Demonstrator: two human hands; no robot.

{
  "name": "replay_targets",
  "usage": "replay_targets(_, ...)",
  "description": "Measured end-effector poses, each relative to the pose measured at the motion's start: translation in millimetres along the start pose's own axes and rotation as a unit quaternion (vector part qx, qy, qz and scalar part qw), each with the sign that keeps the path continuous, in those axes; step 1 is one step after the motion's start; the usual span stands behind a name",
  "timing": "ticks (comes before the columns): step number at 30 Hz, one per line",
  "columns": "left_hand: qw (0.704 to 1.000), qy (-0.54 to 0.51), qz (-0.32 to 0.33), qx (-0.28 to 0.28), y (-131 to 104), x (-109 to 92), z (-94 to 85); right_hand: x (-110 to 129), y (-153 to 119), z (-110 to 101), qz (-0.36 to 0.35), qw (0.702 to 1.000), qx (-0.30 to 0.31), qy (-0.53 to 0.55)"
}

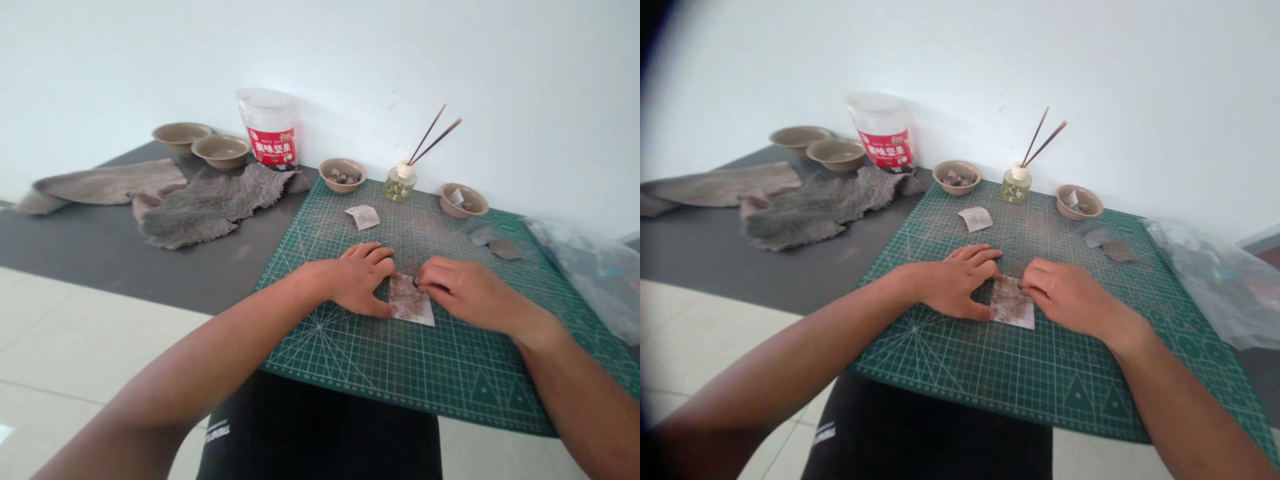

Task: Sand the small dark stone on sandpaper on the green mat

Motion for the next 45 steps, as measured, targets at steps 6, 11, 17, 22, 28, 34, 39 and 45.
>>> replay_targets(6,1.0,0.008,0.005,-0.005,1,1,0.7,7,3,1,-0.012,0.999,-0.034,-0.005)
replay_targets(11,1.0,0.006,0.007,-0.005,1,2,1.5,1,1,-3,-0.034,0.997,0.01,0.074)
replay_targets(17,1.0,0.005,0.007,-0.006,1,3,2.2,7,3,2,-0.039,0.992,-0.033,0.112)
replay_targets(22,1.0,0.006,0.01,-0.005,1,3,2.4,7,1,2,-0.063,0.993,-0.008,0.104)
replay_targets(28,1.0,0.008,0.008,-0.006,1,1,1.3,6,2,5,-0.053,0.996,-0.043,0.05)
replay_targets(34,1.0,0.006,0.011,-0.005,1,2,1.7,7,-2,3,-0.048,0.997,-0.024,0.05)
replay_targets(39,1.0,0.003,0.003,-0.005,1,2,1.4,14,-2,6,-0.003,0.999,-0.047,0.018)
replay_targets(45,1.0,0.003,0.006,-0.001,1,1,0.9,14,-6,3,-0.008,0.999,-0.009,0.052)
Point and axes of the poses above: each hand's wrist, its own y-axis towards the middle knuckle, its own z-axis out of the palm, x = y × z, the point moved 1 cm from there along y, towards the middle knuckle, and after that the axes turned 15 degrees about -y, right-handed, at the moved point
